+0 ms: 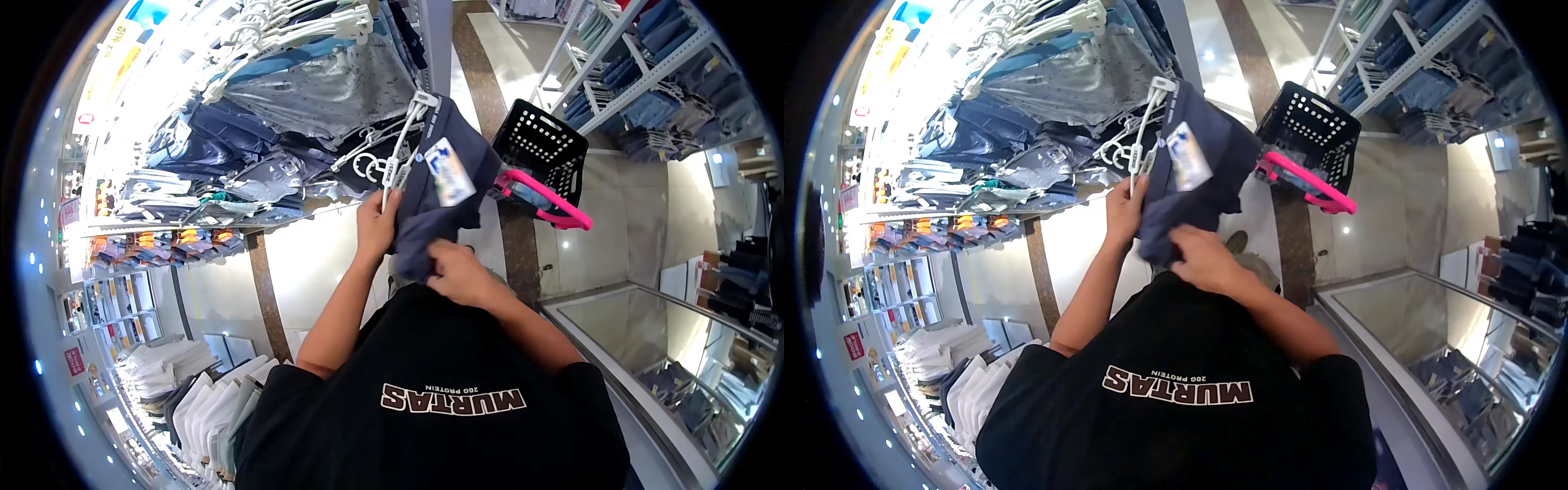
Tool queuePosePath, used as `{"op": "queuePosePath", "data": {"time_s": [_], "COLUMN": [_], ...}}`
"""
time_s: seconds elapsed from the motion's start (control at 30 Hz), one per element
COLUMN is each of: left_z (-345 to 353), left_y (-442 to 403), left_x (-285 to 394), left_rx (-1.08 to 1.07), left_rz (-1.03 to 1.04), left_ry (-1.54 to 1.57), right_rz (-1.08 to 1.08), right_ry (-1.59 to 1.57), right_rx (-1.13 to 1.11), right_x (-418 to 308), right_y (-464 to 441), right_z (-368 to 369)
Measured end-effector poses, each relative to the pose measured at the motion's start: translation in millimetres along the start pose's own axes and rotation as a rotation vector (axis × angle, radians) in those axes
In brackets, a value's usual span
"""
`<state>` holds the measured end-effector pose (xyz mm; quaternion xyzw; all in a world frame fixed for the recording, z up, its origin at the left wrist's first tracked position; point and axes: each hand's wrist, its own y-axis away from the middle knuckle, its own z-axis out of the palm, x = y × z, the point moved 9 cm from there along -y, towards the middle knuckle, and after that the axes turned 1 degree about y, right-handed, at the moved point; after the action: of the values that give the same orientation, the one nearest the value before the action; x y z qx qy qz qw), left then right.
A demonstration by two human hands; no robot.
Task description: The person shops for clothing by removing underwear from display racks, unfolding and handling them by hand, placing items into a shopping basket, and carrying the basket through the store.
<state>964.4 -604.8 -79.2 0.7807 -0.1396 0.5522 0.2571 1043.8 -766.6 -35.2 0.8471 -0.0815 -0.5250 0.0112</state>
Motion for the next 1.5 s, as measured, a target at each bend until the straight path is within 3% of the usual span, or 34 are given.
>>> {"op": "queuePosePath", "data": {"time_s": [0.07, 0.1, 0.17, 0.3, 0.37, 0.67, 0.7, 0.8, 1.03, 1.4, 1.5], "left_z": [-13.8, -20.0, -27.4, -38.2, -42.8, -24.8, -25.9, -35.5, -58.5, -68.5, -70.6], "left_y": [2.7, 3.3, 6.8, -4.4, -8.1, -54.5, -66.7, -95.6, -147.8, -209.1, -206.5], "left_x": [10.4, 9.8, 9.7, -2.9, -1.4, -45.9, -54.9, -62.9, -57.3, -110.7, -108.3], "left_rx": [0.029, 0.042, 0.065, 0.058, 0.058, -0.156, -0.135, -0.182, -0.211, -0.344, -0.283], "left_rz": [0.081, 0.049, -0.017, 0.092, 0.117, 0.118, 0.246, 0.160, 0.187, 0.059, 0.153], "left_ry": [-0.078, -0.056, -0.009, -0.040, -0.219, -0.736, -0.755, -0.758, -0.792, -0.685, -0.855], "right_rz": [0.138, 0.239, 0.361, 0.450, 0.485, 0.498, 0.481, 0.462, 0.529, 0.561, 0.568], "right_ry": [-0.088, -0.262, -0.289, -0.063, 0.015, -0.077, -0.066, -0.031, 0.013, -0.020, 0.009], "right_rx": [0.106, 0.153, 0.152, 0.215, 0.212, 0.174, 0.180, 0.198, 0.233, 0.260, 0.248], "right_x": [30.6, 55.5, 91.6, 190.4, 226.2, 241.4, 240.6, 238.0, 243.6, 239.0, 244.7], "right_y": [14.4, 24.3, 40.1, 65.8, 77.0, 74.1, 73.6, 76.7, 96.3, 99.8, 99.2], "right_z": [-13.7, -12.0, -17.6, -2.5, 8.9, 32.1, 30.9, 25.8, 11.9, 15.2, 16.9]}}
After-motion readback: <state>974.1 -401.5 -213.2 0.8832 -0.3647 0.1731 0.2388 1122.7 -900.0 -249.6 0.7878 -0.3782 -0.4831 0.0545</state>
